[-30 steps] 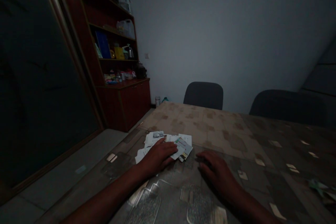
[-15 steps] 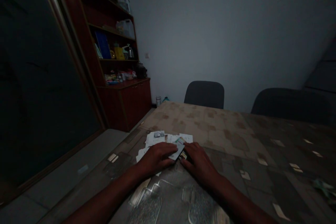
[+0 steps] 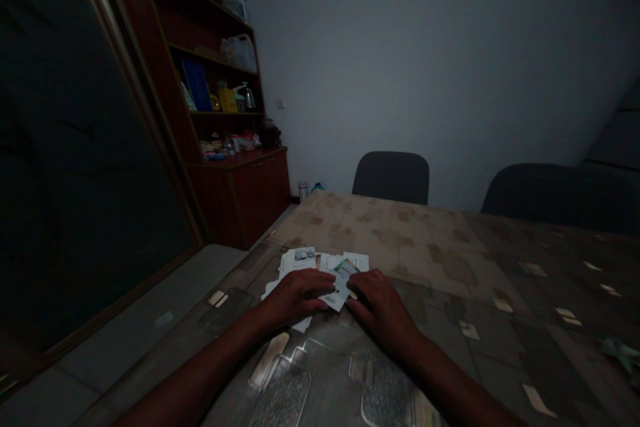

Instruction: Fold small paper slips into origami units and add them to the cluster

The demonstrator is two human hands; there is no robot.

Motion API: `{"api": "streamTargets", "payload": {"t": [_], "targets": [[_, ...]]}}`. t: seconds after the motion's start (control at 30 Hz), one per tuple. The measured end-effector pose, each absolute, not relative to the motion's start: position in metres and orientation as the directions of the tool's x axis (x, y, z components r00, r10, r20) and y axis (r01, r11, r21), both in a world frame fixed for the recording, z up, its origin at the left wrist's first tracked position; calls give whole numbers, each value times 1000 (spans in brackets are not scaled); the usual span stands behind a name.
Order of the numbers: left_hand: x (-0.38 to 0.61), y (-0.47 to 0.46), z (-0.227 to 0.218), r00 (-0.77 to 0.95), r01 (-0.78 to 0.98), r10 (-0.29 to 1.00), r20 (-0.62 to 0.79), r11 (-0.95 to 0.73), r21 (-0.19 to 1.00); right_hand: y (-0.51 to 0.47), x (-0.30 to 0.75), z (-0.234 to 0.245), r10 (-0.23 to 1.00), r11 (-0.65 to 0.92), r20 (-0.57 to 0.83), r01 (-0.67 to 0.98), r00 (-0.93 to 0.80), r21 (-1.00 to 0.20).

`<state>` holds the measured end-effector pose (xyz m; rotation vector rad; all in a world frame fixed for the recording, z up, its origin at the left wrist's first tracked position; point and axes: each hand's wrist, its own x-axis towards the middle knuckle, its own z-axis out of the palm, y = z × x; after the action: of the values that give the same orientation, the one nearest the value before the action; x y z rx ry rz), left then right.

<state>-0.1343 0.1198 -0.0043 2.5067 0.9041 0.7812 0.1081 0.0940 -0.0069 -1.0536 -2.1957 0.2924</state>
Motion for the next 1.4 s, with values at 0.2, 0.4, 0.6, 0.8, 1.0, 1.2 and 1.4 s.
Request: {"api": "streamTargets", "payload": {"t": [0.2, 0.4, 0.6, 0.8, 1.0, 1.2, 1.4], "targets": [[-133, 116, 2, 636, 464, 672, 379, -725, 508, 96, 107, -10, 751, 657, 452, 609, -481, -444], [-129, 116, 1, 594, 471, 692, 410, -712, 520, 96, 108, -11, 748, 661, 465, 600, -474, -451], [-121, 111, 0, 462, 494, 760, 458, -649, 578, 95, 109, -11, 736, 671, 514, 575, -440, -468], [-117, 106, 4, 330, 439, 819, 469, -573, 692, 100, 105, -9, 737, 673, 535, 518, -413, -528], [-106, 98, 17, 145, 299, 910, 388, -414, 860, 97, 106, 10, 835, 549, 445, 418, -324, -724], [-85, 79, 30, 176, 68, 967, 183, -197, 978, 90, 123, 33, 897, 301, 216, 175, -385, -937], [-66, 56, 37, 260, -246, 965, -25, 91, 965, 65, 144, 48, 914, 118, 89, 50, -396, -992]]}}
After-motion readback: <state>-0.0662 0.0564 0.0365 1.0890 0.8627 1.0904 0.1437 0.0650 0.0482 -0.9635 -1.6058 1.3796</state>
